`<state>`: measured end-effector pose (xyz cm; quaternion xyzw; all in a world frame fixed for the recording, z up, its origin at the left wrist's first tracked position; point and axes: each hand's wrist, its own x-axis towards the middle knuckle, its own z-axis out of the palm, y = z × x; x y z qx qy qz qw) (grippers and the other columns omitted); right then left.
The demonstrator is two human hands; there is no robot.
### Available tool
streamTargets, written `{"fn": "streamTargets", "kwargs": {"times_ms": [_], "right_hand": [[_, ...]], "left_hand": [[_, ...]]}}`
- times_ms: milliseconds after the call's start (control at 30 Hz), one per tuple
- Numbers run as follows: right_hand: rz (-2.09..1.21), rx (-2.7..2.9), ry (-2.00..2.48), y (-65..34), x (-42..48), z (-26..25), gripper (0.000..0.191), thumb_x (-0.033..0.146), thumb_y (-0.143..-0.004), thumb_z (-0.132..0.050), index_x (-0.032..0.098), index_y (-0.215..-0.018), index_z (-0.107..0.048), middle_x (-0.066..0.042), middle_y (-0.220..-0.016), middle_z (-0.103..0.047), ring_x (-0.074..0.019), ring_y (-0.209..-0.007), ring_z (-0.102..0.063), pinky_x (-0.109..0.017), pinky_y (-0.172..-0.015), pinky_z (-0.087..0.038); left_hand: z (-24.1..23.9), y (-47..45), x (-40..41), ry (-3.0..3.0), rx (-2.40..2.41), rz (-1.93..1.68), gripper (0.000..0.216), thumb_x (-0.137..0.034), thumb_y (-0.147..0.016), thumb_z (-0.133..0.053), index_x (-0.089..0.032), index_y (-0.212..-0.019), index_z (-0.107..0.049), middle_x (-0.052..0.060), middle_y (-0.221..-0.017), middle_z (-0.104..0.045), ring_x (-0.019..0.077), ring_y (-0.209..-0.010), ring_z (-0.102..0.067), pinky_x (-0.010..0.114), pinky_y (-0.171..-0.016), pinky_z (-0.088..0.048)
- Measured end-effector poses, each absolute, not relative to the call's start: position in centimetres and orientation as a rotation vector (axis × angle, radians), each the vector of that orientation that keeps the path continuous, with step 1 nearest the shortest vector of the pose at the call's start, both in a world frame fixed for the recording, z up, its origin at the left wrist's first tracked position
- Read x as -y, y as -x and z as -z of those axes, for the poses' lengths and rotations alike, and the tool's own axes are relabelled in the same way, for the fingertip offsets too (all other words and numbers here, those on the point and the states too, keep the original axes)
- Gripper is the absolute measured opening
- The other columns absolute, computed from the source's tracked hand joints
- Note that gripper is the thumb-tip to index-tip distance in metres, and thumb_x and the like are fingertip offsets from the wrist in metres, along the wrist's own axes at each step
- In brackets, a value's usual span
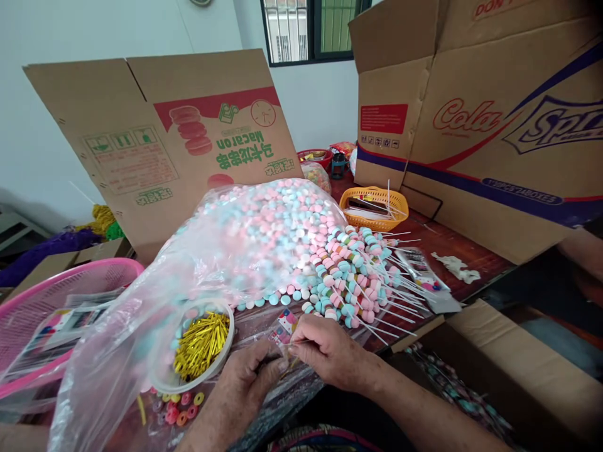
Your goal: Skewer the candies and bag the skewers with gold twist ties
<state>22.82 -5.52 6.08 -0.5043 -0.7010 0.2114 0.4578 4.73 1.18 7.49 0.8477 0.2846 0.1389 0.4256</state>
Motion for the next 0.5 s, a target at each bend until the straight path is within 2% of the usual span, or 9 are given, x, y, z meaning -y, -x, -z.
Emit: {"fn": "streamTargets", "kwargs": {"times_ms": [67,200,300,400,467,500], "right_hand": [[-0.505,1.665,1.315,-22.7,5.4,-5.4,0.024,0.027,-0.084,-0.049,0.021,-0.063,-0.042,0.002,-0.062,-0.047,-0.0120,-0.061,-0.042,-0.024,-0.057,-0.032],[-0.643,1.518,1.430,-22.2,4.9,-4.3,0.041,0.037,-0.085,-0.045,0.021,-0.052,-0.027,0.004,-0.051,-0.032,-0.0101,-0.051,-0.032,-0.025,-0.050,-0.025],[-0.796,1.346,1.541,-23.0,4.3,-4.3,0.049,0.046,-0.084,-0.044,0.021,-0.046,-0.026,0.004,-0.046,-0.027,-0.0093,-0.046,-0.030,-0.024,-0.045,-0.024],[-0.625,1.189,1.736,-27.5,3.6,-5.1,0.048,0.052,-0.084,-0.038,0.022,-0.048,-0.037,0.001,-0.046,-0.039,-0.0125,-0.049,-0.038,-0.025,-0.046,-0.031],[-0.484,1.094,1.855,-32.3,3.1,-5.3,0.043,0.047,-0.088,-0.033,0.022,-0.057,-0.046,-0.003,-0.056,-0.049,-0.0169,-0.063,-0.047,-0.027,-0.056,-0.037],[-0.275,1.072,2.119,-34.7,2.8,-5.2,0.040,0.044,-0.088,-0.034,0.021,-0.059,-0.050,-0.006,-0.061,-0.054,-0.0193,-0.071,-0.051,-0.029,-0.062,-0.039]], "left_hand": [[-7.0,-4.7,-1.3,-1.982,-0.770,-0.387,0.020,-0.036,-0.083,-0.056,-0.019,-0.093,-0.059,-0.001,-0.069,-0.060,0.0127,-0.062,-0.054,0.021,-0.056,-0.043],[-6.2,-5.4,-1.1,-2.091,-0.700,-0.491,0.017,-0.033,-0.083,-0.056,-0.018,-0.076,-0.060,-0.001,-0.063,-0.059,0.0122,-0.059,-0.053,0.021,-0.055,-0.042],[-5.6,-6.0,-1.1,-2.289,-0.687,-0.643,0.023,-0.030,-0.087,-0.050,-0.019,-0.070,-0.060,-0.001,-0.060,-0.059,0.0123,-0.057,-0.054,0.021,-0.057,-0.044],[-5.3,-5.7,-1.4,-2.361,-0.753,-0.757,0.022,-0.028,-0.088,-0.047,-0.019,-0.075,-0.062,0.000,-0.061,-0.060,0.0120,-0.057,-0.056,0.021,-0.057,-0.045],[-5.2,-5.1,-1.6,-2.359,-0.797,-0.869,0.019,-0.026,-0.088,-0.047,-0.018,-0.080,-0.063,0.001,-0.065,-0.062,0.0119,-0.059,-0.058,0.021,-0.058,-0.046],[-5.3,-4.7,-1.8,-2.359,-0.804,-0.923,0.018,-0.025,-0.088,-0.047,-0.018,-0.083,-0.063,0.002,-0.070,-0.064,0.0125,-0.063,-0.060,0.021,-0.061,-0.047]]}}
